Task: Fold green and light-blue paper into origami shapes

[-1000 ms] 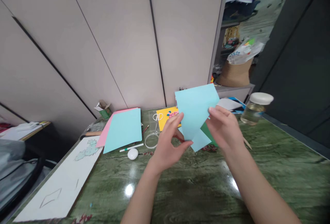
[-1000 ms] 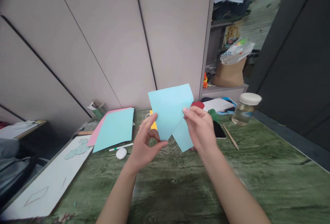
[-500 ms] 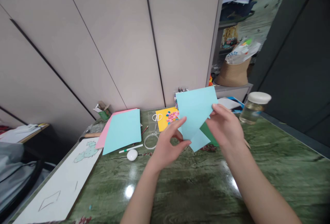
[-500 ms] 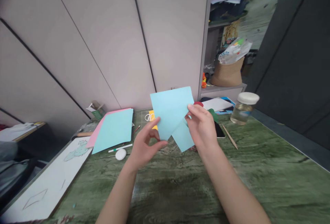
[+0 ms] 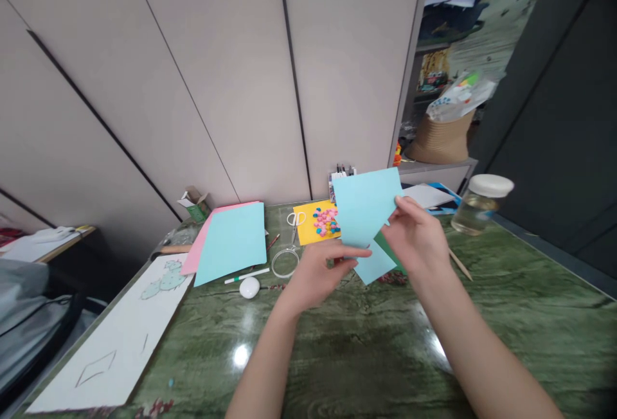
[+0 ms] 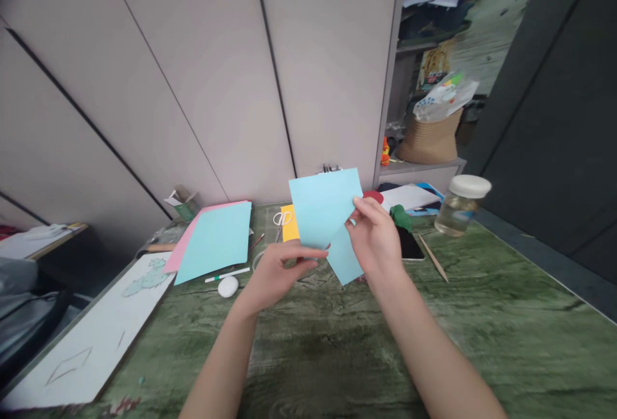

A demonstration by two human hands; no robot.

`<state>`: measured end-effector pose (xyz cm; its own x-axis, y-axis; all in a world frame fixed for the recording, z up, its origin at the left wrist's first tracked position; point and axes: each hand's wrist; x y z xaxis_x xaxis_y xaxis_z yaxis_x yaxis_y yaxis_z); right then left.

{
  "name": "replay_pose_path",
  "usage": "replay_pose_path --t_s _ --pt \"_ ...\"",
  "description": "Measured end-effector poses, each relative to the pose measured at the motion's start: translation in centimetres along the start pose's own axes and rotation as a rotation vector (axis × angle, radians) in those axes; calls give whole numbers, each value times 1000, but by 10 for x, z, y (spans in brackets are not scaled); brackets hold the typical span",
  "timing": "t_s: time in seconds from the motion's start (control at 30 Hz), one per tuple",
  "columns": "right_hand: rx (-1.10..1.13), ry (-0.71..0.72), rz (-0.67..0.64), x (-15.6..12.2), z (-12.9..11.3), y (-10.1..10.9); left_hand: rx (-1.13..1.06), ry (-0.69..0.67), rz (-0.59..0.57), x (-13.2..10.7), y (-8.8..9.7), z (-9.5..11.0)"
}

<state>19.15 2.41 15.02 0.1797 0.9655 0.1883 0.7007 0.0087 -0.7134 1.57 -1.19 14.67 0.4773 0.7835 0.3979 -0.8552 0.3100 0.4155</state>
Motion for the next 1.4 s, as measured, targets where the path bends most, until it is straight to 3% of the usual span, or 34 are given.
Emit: replay_pose_path --t_s 0.43,0.8,1.1,1.27,1.4 --pt "87 -22 27 -1 2 0 99 1 -52 0 -1 0" --pt "-145 196 76 6 6 -1 107 -13 -29 -1 -3 -4" --pt "-148 192 83 7 13 0 85 -14 -34 -1 -4 -3" --pt "-290 72 -54 14 6 6 67 8 23 -1 -3 -8" --pt "-499 170 -128 14 5 11 16 5 87 0 -1 -12"
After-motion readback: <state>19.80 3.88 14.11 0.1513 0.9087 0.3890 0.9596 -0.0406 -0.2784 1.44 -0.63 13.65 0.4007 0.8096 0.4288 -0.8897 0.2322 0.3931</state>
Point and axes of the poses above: each hand's wrist, its own x-axis towards the middle knuckle, its own y-axis out of the back of the hand, z = x × y, and after that the axes turned 5 degrees about -x, right-handed
